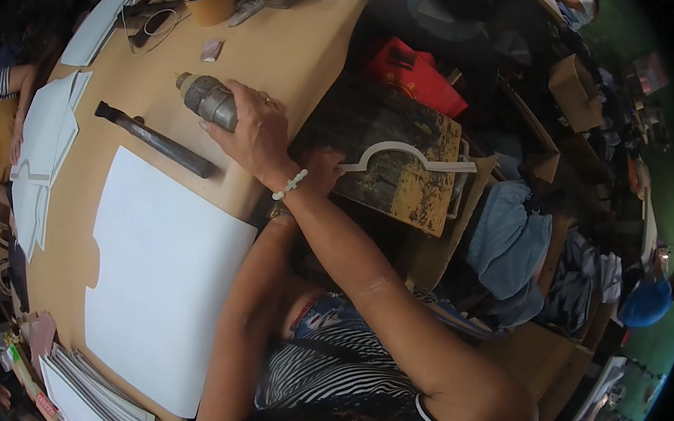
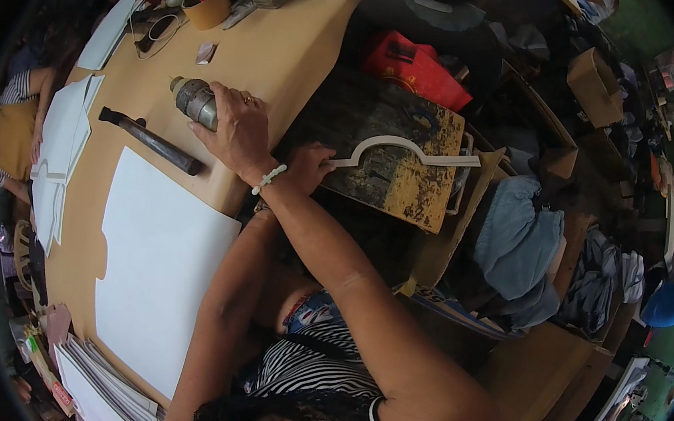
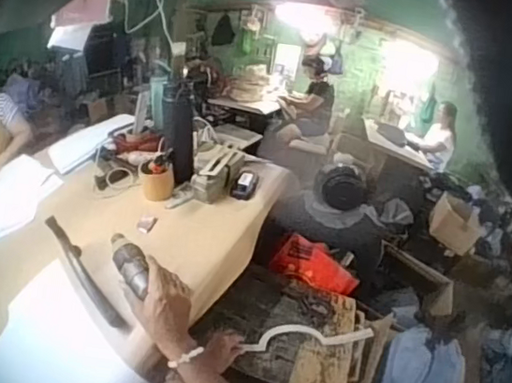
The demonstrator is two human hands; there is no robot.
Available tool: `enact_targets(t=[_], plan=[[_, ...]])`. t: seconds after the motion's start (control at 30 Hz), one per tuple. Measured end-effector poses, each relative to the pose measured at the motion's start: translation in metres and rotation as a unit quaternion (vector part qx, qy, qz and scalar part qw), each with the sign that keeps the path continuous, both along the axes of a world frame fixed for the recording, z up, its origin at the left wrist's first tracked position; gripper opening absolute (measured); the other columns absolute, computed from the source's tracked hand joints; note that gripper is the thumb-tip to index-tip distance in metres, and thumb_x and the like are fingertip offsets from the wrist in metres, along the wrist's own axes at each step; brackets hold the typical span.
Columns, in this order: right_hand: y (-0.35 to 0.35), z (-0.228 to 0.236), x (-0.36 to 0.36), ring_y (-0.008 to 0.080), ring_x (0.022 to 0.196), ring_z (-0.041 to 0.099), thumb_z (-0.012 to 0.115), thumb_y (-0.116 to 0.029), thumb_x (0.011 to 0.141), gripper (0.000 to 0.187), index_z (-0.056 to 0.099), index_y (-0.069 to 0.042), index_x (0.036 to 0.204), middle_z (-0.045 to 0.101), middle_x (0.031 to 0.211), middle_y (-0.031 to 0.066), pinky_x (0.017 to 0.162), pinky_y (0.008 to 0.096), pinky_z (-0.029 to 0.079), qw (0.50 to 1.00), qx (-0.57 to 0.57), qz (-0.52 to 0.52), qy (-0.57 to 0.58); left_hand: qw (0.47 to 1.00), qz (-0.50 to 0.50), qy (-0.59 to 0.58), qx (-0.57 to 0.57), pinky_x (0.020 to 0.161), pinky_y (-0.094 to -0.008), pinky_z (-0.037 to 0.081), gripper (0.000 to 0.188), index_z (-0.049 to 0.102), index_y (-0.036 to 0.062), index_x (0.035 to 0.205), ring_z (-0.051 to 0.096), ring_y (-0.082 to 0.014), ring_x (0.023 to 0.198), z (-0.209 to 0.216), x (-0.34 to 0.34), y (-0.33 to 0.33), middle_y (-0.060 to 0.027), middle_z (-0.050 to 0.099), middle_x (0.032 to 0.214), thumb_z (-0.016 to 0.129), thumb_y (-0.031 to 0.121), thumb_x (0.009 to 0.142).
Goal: The person applies adhesive to curved leather reinforcement strips, positions them onto large white leather panels, and uses a hammer to secure the bond. They process several panels from a stack at the workstation.
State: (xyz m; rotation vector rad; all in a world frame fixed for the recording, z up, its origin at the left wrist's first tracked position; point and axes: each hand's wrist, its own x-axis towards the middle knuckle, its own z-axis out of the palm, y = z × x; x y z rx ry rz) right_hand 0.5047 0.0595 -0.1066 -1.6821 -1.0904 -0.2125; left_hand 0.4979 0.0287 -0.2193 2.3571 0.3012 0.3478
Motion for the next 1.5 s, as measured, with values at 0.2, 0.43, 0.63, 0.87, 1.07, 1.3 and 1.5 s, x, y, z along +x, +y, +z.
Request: enact_targets(t=[0.2,0.43,0.63,0.87,1.07,1.3,1.5], plan=[[0.000,-0.001,0.001,0.0309,0.091,0.060,0.078,-0.030,0.067,0.063,0.049,-0.005,0.117,0.061,0.100,0.0139,0.083,0.0419,0.044,1.000,0.002,-0.006,0.000,0.999,-0.019,0.050,-0.010,0.069,-0.0380,0.049,0.021,0.068,0.0050,0.092,0.062,-0.0307,0.080,0.009,-0.002,0.001,-0.0129,0.064,0.086,0.071,0.004,0.071],[-0.001,-0.002,0.001,0.0314,0.091,0.060,0.078,-0.030,0.066,0.063,0.050,-0.005,0.116,0.062,0.100,0.0145,0.082,0.0418,0.044,1.000,-0.001,-0.006,0.008,0.997,0.013,0.063,-0.048,0.068,-0.0378,0.049,0.017,0.068,0.0051,0.089,0.064,-0.0313,0.076,0.007,-0.002,-0.003,-0.0137,0.067,0.082,0.069,0.003,0.072],[0.001,-0.009,0.008,0.0325,0.091,0.061,0.079,-0.026,0.064,0.061,0.052,-0.005,0.113,0.063,0.101,0.0153,0.081,0.0424,0.045,0.999,0.041,0.008,0.005,0.993,0.006,0.059,-0.106,0.073,-0.0355,0.050,0.021,0.068,0.0069,0.096,0.065,-0.0279,0.082,0.011,-0.003,-0.008,-0.0140,0.068,0.087,0.067,0.008,0.076],[-0.038,0.043,-0.010,0.0253,0.102,0.058,0.075,-0.014,0.076,0.057,0.048,0.004,0.122,0.059,0.110,0.0171,0.090,0.0355,0.046,0.978,0.127,0.101,0.130,0.968,0.016,-0.174,-0.182,0.072,-0.0371,0.051,0.017,0.066,0.0026,0.095,0.064,-0.0314,0.077,0.014,-0.029,-0.030,-0.0176,0.067,0.086,0.059,0.006,0.080],[-0.125,0.092,-0.063,0.0196,0.109,0.048,0.076,-0.008,0.071,0.064,0.042,0.000,0.126,0.047,0.120,0.0108,0.094,0.0334,0.039,0.976,0.111,0.147,0.117,0.947,0.059,-0.247,-0.198,0.073,-0.0370,0.051,0.020,0.065,0.0006,0.099,0.065,-0.0292,0.079,0.087,-0.088,-0.043,-0.0172,0.067,0.087,0.058,0.003,0.080],[-0.150,0.104,-0.087,0.0315,0.111,0.050,0.078,-0.021,0.070,0.072,0.039,0.002,0.126,0.049,0.121,0.0216,0.097,0.0461,0.041,0.951,0.215,0.210,0.072,0.937,0.106,-0.216,-0.252,0.077,-0.0331,0.053,0.033,0.064,-0.0004,0.108,0.066,-0.0241,0.085,0.177,-0.242,-0.037,-0.0145,0.069,0.090,0.054,-0.007,0.078],[-0.133,0.104,-0.091,0.0288,0.109,0.052,0.074,-0.026,0.071,0.071,0.041,0.004,0.127,0.051,0.120,0.0189,0.097,0.0397,0.041,0.958,0.176,0.185,0.133,0.868,0.415,-0.121,-0.243,0.069,-0.0272,0.052,0.028,0.066,0.0013,0.109,0.063,-0.0159,0.075,0.185,-0.395,-0.064,-0.0112,0.069,0.091,0.056,-0.003,0.084]])
